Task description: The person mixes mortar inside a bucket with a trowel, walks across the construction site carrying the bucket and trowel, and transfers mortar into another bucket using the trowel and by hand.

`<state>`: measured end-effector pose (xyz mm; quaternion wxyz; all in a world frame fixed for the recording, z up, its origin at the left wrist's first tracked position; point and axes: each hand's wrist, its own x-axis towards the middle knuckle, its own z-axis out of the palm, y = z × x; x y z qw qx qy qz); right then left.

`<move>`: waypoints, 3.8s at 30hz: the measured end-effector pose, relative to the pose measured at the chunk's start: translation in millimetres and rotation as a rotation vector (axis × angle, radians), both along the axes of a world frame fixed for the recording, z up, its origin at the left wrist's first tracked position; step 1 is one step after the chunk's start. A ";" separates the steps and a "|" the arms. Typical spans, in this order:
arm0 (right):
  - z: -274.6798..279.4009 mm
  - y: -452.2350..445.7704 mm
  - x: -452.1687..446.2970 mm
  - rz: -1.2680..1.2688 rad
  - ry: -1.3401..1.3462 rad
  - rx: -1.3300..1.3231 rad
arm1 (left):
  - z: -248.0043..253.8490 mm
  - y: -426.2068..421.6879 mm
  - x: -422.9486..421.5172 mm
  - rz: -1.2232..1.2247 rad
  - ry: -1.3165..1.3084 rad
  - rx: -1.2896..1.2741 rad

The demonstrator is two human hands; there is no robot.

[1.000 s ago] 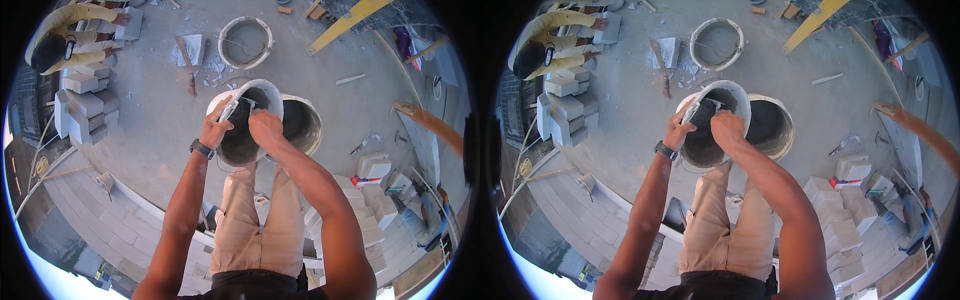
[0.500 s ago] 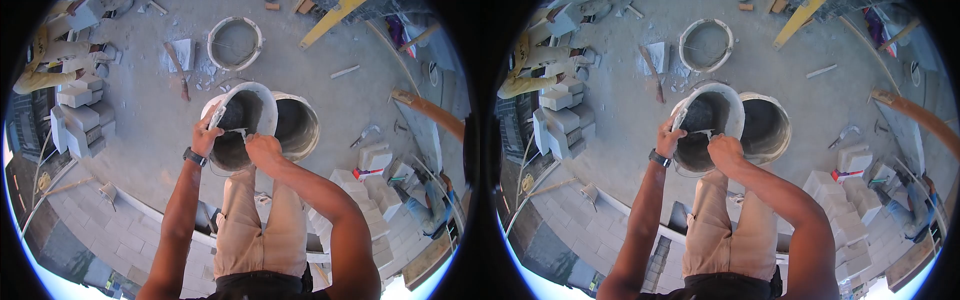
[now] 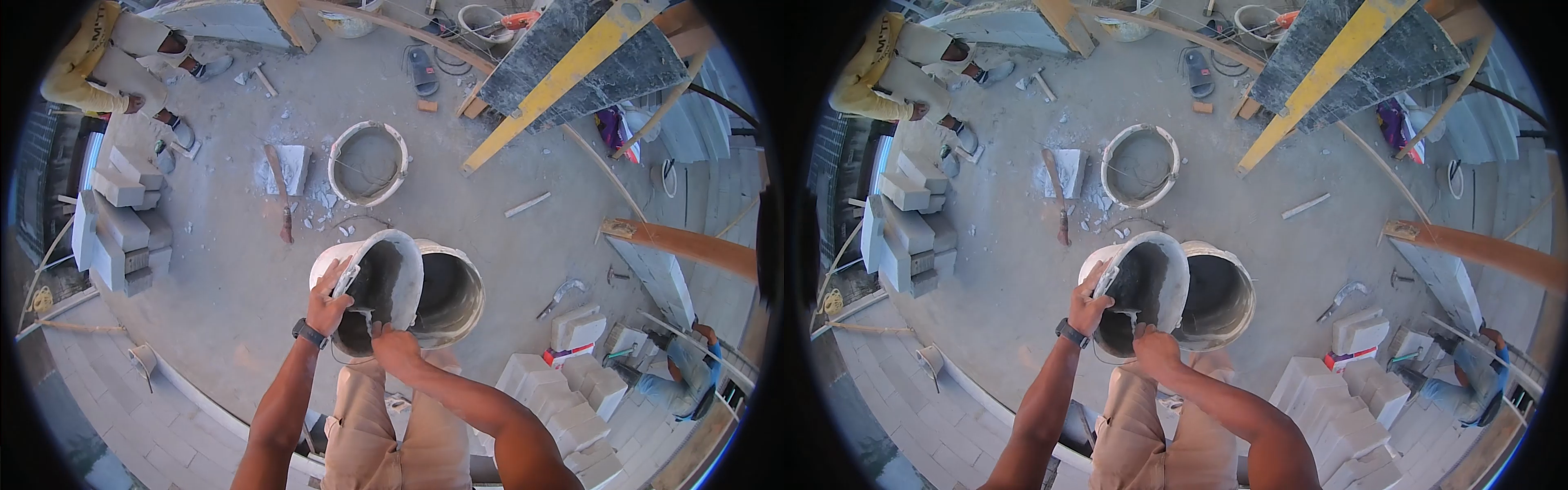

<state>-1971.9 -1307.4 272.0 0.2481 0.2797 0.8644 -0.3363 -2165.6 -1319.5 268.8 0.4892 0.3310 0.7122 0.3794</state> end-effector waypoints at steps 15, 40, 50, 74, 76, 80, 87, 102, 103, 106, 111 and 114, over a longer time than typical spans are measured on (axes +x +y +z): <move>-31.9 1.6 -16.8 -0.297 -0.148 -0.063 | -6.4 5.0 2.2 -0.024 0.042 0.060; 2.8 -21.5 118.5 -0.828 0.490 -0.538 | -35.2 -30.1 -26.8 0.364 -0.251 -0.025; -42.5 -56.9 192.2 -0.915 -0.252 0.013 | -30.5 -25.1 -21.3 0.291 -0.061 -0.060; -22.9 -3.3 -3.0 -0.009 0.044 -0.057 | -23.6 0.0 9.6 -0.165 0.183 -0.024; -21.7 -2.7 2.4 0.020 0.036 -0.017 | -20.6 -3.6 8.7 -0.104 0.167 -0.022; -22.2 30.8 15.6 0.047 -0.004 -0.023 | -19.9 -8.8 0.0 -0.087 0.130 0.031; -32.9 54.9 -8.8 -0.260 -0.142 0.015 | -27.0 -12.1 3.9 -0.111 0.142 0.043; -8.0 37.4 20.7 -0.051 -0.162 -0.108 | -40.7 -13.3 0.5 -0.047 0.130 0.052; -4.8 46.5 18.9 -0.138 -0.175 -0.063 | -25.6 -8.9 1.8 -0.063 0.115 0.025; -28.6 47.3 15.7 -0.280 -0.167 0.023 | -18.3 -7.5 11.3 -0.086 0.178 0.025; -59.6 39.3 -9.9 -0.382 -0.138 0.019 | -15.7 -14.5 27.1 -0.117 0.260 0.045; -56.4 26.6 -10.1 -0.411 -0.218 -0.054 | -12.1 -13.6 33.3 -0.085 0.247 0.041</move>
